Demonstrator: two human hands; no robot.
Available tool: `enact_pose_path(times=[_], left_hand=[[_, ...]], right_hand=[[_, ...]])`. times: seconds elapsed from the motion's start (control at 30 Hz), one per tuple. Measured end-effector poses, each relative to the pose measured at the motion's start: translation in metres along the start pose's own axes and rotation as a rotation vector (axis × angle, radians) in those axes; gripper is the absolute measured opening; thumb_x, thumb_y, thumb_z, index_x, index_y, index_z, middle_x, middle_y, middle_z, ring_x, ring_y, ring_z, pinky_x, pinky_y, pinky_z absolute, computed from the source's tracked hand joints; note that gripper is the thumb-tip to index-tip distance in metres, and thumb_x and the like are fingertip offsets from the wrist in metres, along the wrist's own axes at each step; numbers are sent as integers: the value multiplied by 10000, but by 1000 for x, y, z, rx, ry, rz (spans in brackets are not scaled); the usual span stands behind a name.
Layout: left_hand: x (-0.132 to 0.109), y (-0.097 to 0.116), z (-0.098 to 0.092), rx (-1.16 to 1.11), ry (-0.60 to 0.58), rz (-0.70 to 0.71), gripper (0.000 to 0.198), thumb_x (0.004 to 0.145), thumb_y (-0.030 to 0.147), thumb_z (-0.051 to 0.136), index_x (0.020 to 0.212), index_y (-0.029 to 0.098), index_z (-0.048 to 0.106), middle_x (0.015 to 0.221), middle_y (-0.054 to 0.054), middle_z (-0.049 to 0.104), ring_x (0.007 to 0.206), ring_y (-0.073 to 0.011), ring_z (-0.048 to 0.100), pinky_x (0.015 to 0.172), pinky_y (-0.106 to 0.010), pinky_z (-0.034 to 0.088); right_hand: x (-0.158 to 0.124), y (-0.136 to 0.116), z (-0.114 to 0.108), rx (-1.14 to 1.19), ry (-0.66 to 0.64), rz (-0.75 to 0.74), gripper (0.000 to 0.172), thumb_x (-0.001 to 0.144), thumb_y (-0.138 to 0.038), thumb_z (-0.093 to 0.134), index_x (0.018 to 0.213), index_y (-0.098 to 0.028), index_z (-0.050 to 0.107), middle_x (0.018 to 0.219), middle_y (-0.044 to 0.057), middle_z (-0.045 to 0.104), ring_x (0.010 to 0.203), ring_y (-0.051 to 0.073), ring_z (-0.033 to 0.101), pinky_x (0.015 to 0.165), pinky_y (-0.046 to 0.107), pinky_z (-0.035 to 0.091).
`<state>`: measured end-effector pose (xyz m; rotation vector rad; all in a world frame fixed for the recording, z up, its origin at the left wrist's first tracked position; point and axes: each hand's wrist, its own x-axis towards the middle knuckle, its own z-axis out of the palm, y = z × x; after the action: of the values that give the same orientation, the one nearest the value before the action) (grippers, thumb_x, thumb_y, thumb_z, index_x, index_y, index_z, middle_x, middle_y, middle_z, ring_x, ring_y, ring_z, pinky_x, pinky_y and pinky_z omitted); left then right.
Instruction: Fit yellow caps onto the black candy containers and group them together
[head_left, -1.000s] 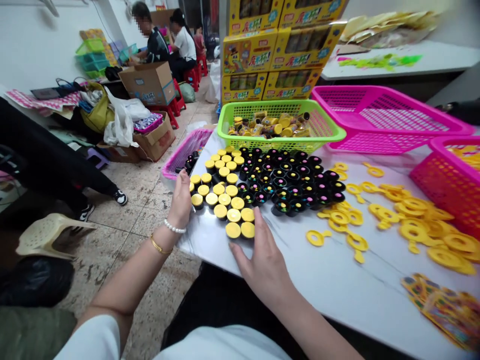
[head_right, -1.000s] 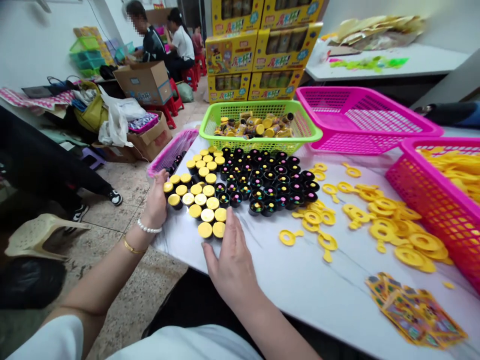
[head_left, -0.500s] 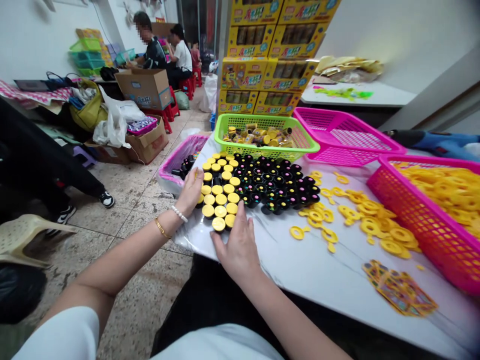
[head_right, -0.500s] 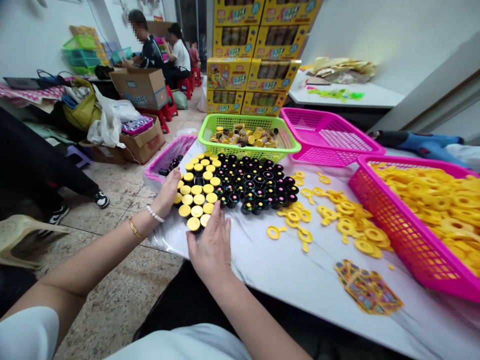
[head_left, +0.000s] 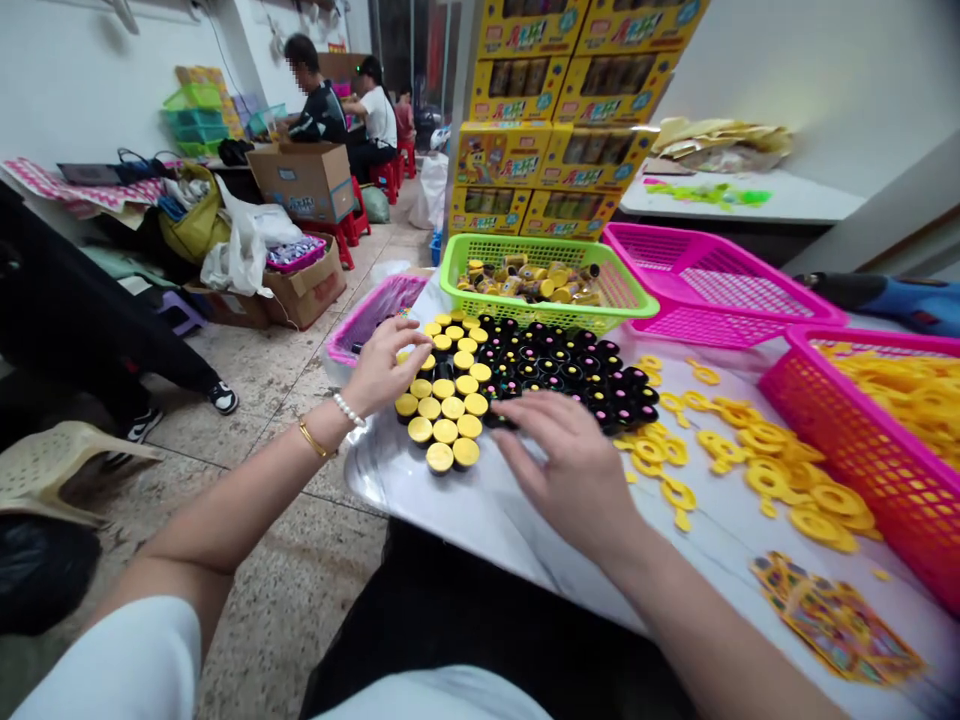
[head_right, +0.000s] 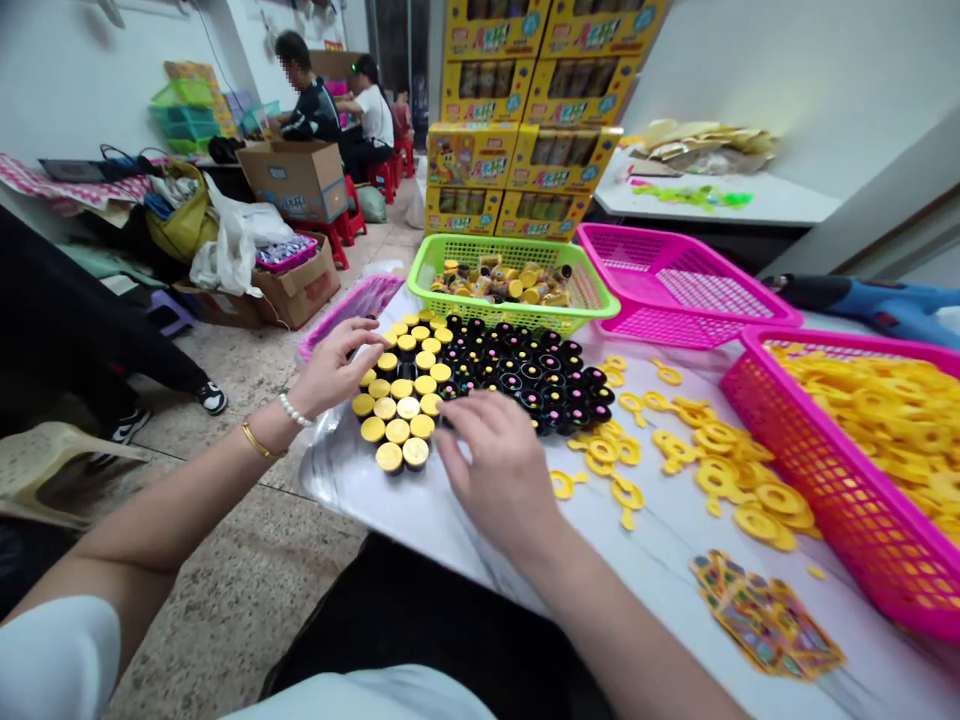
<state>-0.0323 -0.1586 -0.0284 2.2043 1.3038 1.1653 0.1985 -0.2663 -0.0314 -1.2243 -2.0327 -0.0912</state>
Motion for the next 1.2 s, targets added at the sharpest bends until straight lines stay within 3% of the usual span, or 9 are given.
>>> enact_pose_path(times=[0.1,0.23,0.37,0.47,0.57,0.7,0.93,1.07,1.2], left_hand=[[-13,-1,15,-2,37,-28,258,896,372,559,1008,214,729,1247,-114,582,1245,-243,520,1094,-442,387],[-29,-11,28,-14,-1,20,224,888,390,592,898,259,774,1223,-83,612,1287,-259,479,1178,-517,246],[-34,-21,28,-35,2,41,267,903,398,572,824,253,782,1179,-87,639,1276,-259,500,1194,-530,212],[-35,-23,27,-46,19,45,268,900,413,583,846,234,775,1202,-107,623,1264,-260,514,1186,-523,246],[-36,-21,27,-62,-19,37,238,880,430,616,883,240,760,1259,-113,586,1302,-277,477,1184,-537,250],[-38,-17,27,-132,-75,19,264,882,450,608,942,230,742,1363,-138,493,1334,-289,442,1137,-506,351],[-38,-15,24,-153,-106,-21,311,890,497,574,974,239,725,1380,-123,465,1329,-292,452,1112,-482,389],[-39,-15,24,-163,-100,-52,363,876,531,579,1031,223,693,1429,-143,417,1385,-318,382,1135,-504,350],[-40,-16,23,-214,-33,-106,579,856,628,549,1216,174,569,1447,-207,395,1426,-321,318,1154,-503,315]], right_hand=[[60,22,-3,-26,-151,-136,205,887,-226,582,979,-192,762,952,84,745,1017,263,613,956,439,480],[118,32,23,-49,-468,-318,198,871,-182,587,901,-179,783,921,84,750,961,239,617,921,385,459],[141,30,51,-154,-739,-385,188,819,-153,629,924,-172,784,912,91,756,934,229,632,891,350,444],[147,29,62,-242,-829,-357,207,766,-165,675,943,-171,783,867,98,755,937,249,628,852,339,449],[149,31,65,-289,-858,-375,221,747,-214,708,953,-190,782,834,93,748,933,267,622,831,348,450],[148,33,65,-322,-859,-408,242,761,-331,719,955,-201,784,846,92,742,885,264,623,795,352,450],[146,35,69,-290,-809,-235,213,795,-267,646,939,-179,776,806,75,745,778,219,661,692,294,451],[150,42,76,-267,-700,-52,246,816,-176,573,936,-209,785,813,45,767,713,197,682,648,283,455],[144,41,67,-239,-552,-47,196,833,-220,610,939,-178,768,858,82,762,813,244,694,716,334,492]])
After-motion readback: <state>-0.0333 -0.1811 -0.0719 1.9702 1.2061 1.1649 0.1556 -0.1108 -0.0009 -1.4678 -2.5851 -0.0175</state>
